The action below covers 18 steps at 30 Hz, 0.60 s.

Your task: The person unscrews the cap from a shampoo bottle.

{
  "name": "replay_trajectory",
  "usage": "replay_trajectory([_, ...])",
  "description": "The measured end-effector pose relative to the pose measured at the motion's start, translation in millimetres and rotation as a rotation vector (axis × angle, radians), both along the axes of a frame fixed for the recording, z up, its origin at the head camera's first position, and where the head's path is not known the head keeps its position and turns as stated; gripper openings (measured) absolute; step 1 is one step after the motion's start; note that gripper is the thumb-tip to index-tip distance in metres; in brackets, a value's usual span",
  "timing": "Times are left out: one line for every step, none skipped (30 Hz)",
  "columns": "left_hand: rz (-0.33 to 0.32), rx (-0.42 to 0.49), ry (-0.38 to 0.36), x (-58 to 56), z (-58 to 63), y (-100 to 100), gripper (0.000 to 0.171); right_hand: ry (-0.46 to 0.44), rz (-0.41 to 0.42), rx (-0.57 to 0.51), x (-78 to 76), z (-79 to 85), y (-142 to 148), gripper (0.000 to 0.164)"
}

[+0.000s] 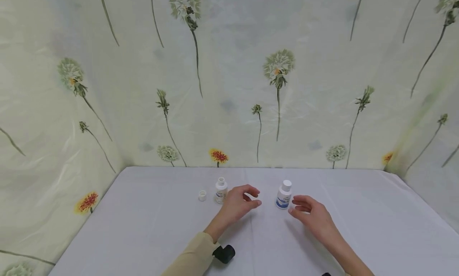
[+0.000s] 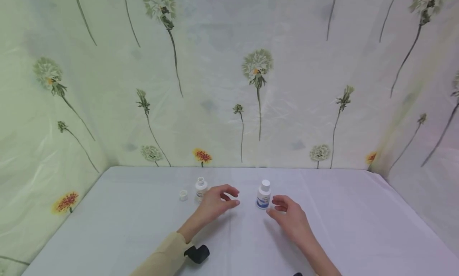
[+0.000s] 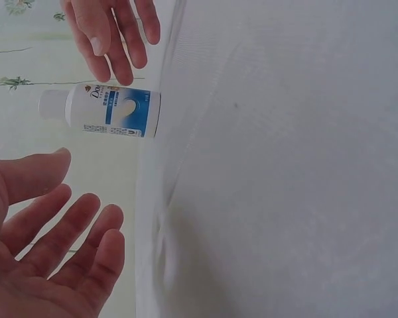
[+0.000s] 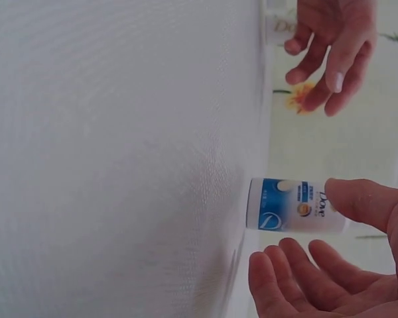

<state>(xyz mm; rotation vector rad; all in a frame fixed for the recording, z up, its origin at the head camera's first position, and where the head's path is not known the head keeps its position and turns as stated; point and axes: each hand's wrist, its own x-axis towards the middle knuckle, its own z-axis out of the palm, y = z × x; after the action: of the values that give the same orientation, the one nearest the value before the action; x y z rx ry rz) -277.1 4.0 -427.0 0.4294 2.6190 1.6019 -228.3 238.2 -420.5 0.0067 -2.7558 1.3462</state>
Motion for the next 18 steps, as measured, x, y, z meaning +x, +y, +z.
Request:
replay_trajectory([-0.001,0.001,-0.001,-0.4,0.0,0.5,0.025,-0.003,-0.004,0.002,-0.6,0.2,-0.2,0.048])
replay_trajectory([-0.003,0.001,-0.002,-0.7,0.0,0.9,0.025,-0.002,-0.003,0.002,-1.5,0.5,-0.3,0.048])
replay_trajectory([-0.003,0.001,-0.003,-1.1,-0.1,1.3,0.025,-0.001,-0.003,0.0,-2.3,0.8,-0.4,0.049])
replay_trajectory([-0.002,0.001,-0.002,-1.4,-0.1,2.0,0.025,-0.001,-0.002,0.0,-3.0,1.1,-0.1,0.049])
replay_trajectory([0.0,0.003,0.0,-1.7,-0.3,2.6,0.025,-0.002,-0.001,-0.004,-3.6,1.6,0.3,0.05])
replay_trajectory([0.003,0.005,0.004,-2.3,-0.2,3.2,0.025,-0.005,-0.001,-0.006,-4.0,2.1,0.5,0.05])
replay_trajectory([0.006,0.009,0.008,-2.8,-0.4,3.6,0.025,-0.007,0.0,-0.008,-4.5,2.3,1.2,0.051])
replay_trajectory([0.011,0.01,0.012,-3.2,-0.3,4.0,0.025,-0.01,0.0,-0.014,-4.6,2.5,1.7,0.051])
replay_trajectory([0.018,0.012,0.017,-3.6,-0.5,4.4,0.024,-0.013,0.0,-0.016,-5.1,2.4,2.5,0.052])
replay_trajectory([0.022,0.015,0.024,-4.1,-0.5,4.6,0.024,-0.018,-0.001,-0.019,-5.4,2.5,3.2,0.052])
replay_trajectory([0.026,0.017,0.03,-4.8,-0.5,4.8,0.024,-0.022,-0.002,-0.021,-5.6,2.7,3.8,0.053])
replay_trajectory([0.031,0.019,0.034,-5.4,-0.7,5.0,0.024,-0.026,-0.003,-0.023,-5.9,2.7,4.3,0.053])
replay_trajectory([0.036,0.021,0.035,-5.8,-0.7,5.1,0.024,-0.025,-0.003,-0.023,-6.6,2.5,4.8,0.053])
replay_trajectory([0.039,0.02,0.036,-6.4,-0.6,5.4,0.024,-0.026,-0.003,-0.024,-7.0,2.5,4.9,0.053])
replay_trajectory([0.042,0.023,0.036,-6.9,-0.5,5.5,0.024,-0.027,-0.002,-0.024,-7.7,2.5,4.9,0.054])
replay_trajectory([0.044,0.024,0.035,-7.4,-0.2,5.7,0.024,-0.03,-0.002,-0.025,-8.2,2.5,4.5,0.054])
replay_trajectory([0.044,0.024,0.036,-7.7,0.1,6.0,0.024,-0.031,-0.002,-0.023,-8.8,2.4,4.2,0.054])
replay_trajectory([0.044,0.026,0.031,-7.9,0.9,6.8,0.024,-0.03,-0.004,-0.023,-9.3,2.2,4.2,0.053])
